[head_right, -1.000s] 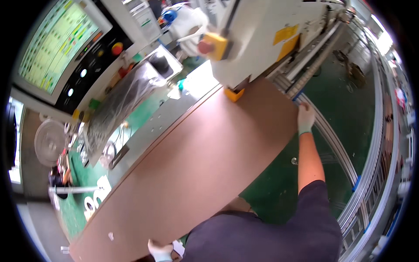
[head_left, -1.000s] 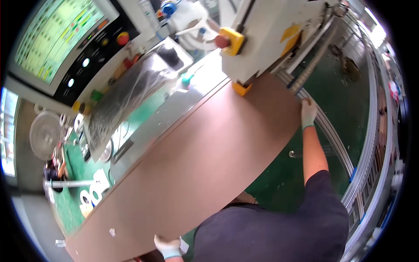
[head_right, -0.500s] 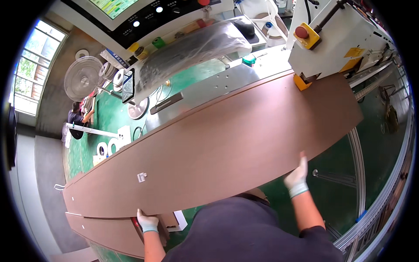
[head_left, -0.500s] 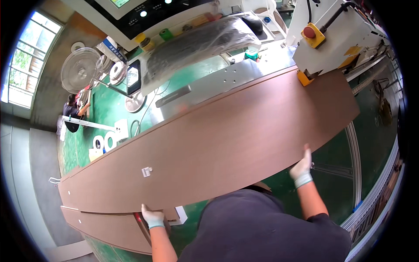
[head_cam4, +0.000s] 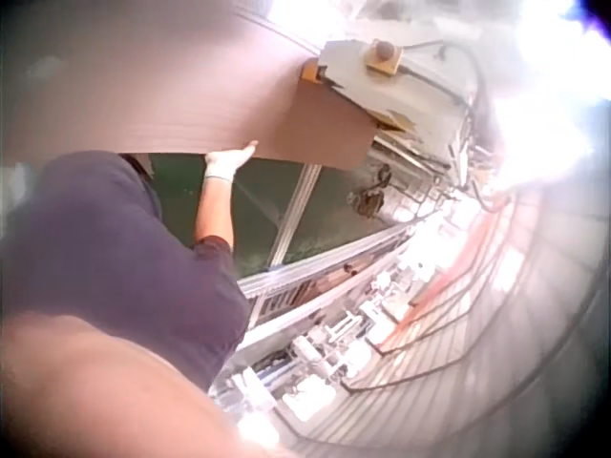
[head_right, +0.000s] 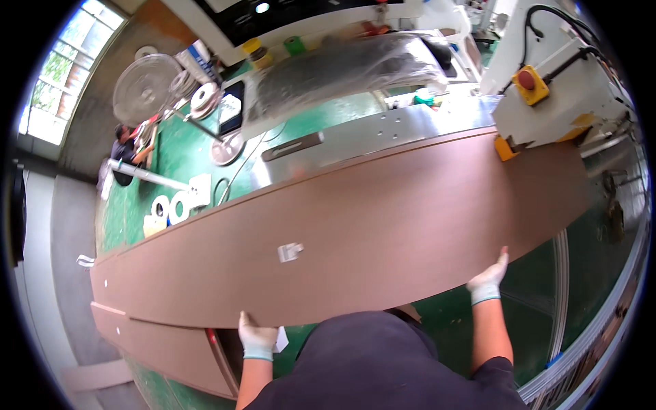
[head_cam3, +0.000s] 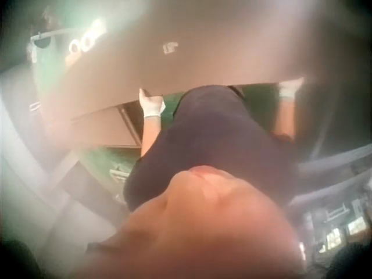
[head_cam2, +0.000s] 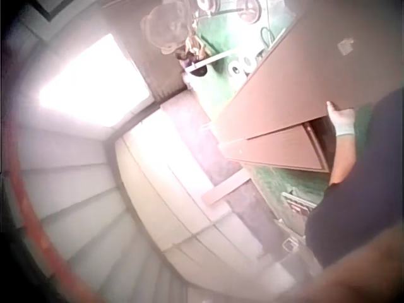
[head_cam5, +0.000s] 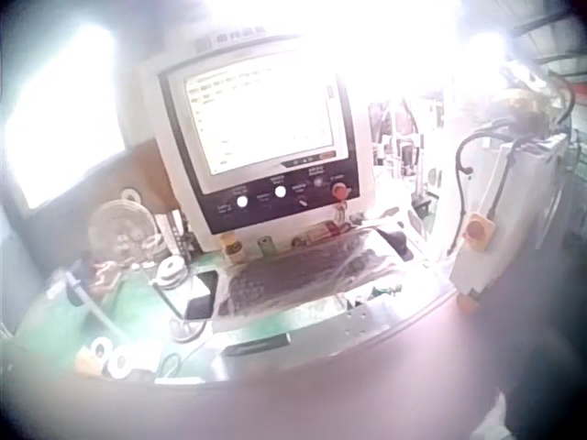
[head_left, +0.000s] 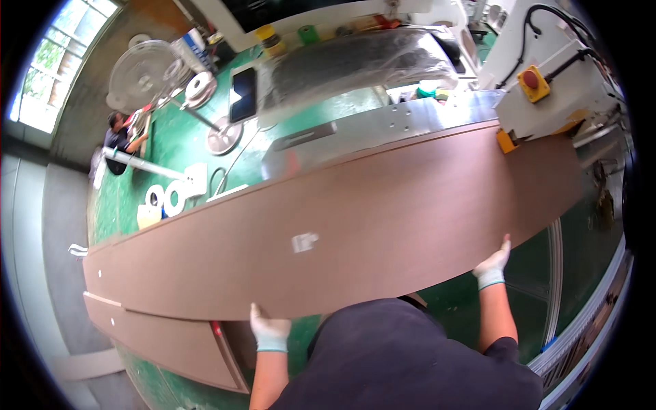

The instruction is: The person picks up large wooden panels from a stack, carries them to an edge-banding machine, and feeds them into the machine one by one.

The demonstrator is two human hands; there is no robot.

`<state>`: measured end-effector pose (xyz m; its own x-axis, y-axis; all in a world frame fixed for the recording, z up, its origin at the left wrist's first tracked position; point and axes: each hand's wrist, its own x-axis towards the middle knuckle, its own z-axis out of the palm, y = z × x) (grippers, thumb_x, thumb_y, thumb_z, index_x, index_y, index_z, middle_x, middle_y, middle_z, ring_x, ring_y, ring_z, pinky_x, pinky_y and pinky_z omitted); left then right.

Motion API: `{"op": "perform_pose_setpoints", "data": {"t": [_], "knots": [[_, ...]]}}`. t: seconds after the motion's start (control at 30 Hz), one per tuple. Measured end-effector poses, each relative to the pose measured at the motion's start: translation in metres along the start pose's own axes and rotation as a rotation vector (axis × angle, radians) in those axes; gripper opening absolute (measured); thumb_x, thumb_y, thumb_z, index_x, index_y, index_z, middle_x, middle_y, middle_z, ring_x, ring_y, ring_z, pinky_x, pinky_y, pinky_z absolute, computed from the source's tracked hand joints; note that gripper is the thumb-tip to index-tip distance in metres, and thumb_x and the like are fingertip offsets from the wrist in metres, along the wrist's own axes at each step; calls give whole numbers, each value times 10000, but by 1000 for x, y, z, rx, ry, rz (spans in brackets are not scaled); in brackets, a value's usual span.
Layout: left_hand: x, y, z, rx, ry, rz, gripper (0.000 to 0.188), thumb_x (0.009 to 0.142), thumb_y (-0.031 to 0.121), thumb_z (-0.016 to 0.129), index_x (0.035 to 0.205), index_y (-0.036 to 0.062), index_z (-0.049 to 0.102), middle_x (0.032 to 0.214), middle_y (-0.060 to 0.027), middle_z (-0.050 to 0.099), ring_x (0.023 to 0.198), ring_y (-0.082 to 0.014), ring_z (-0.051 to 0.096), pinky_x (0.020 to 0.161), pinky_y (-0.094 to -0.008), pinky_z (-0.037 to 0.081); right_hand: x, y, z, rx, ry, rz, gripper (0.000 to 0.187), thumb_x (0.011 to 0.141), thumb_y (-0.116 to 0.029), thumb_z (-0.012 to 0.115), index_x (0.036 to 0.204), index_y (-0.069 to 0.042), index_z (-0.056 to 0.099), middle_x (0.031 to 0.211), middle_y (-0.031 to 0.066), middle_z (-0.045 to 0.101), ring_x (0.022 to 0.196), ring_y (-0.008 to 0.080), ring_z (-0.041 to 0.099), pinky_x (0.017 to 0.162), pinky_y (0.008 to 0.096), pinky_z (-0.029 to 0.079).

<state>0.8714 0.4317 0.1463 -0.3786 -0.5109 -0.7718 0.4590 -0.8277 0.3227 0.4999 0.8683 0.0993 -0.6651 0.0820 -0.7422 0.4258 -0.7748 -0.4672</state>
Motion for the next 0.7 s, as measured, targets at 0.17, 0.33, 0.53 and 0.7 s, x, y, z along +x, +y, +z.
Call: {"op": "perform_pose_setpoints", "data": {"t": [0.17,0.33,0.53,0.7], "knots": [[-13,-25,7,46,15,-66,541,1086,506,370,1460,154,537,1523,-45,535,1400,-266,486,1179,-528,357,38,-52,-22,-3,-57,-125,624,1049,-561,484,1469,-103,537,1479,75,577,1335,309,536,1151,476,410],[-6,47,-20,-31,-20,141,588,1069,539,347,1457,134,525,1520,-111,527,1394,-343,497,1162,-548,407,22,-33,-11,-49,-43,-44,599,1062,-542,457,1469,-112,542,1484,48,579,1336,283,543,1135,459,423],[8,38,-17,1,110,178,531,1101,421,351,1496,94,489,1548,-127,496,1385,-339,484,1199,-543,342,-61,82,-1,-66,-75,191,679,1009,-626,519,1490,-147,540,1520,27,550,1387,272,502,1153,485,404],[-3,-3,-32,-36,-158,-118,499,1108,338,380,1486,23,464,1538,-153,490,1427,-347,445,1223,-535,324,-55,69,27,-10,-10,113,657,1028,-584,473,1513,-143,519,1584,51,487,1433,307,450,1201,499,346]]}}
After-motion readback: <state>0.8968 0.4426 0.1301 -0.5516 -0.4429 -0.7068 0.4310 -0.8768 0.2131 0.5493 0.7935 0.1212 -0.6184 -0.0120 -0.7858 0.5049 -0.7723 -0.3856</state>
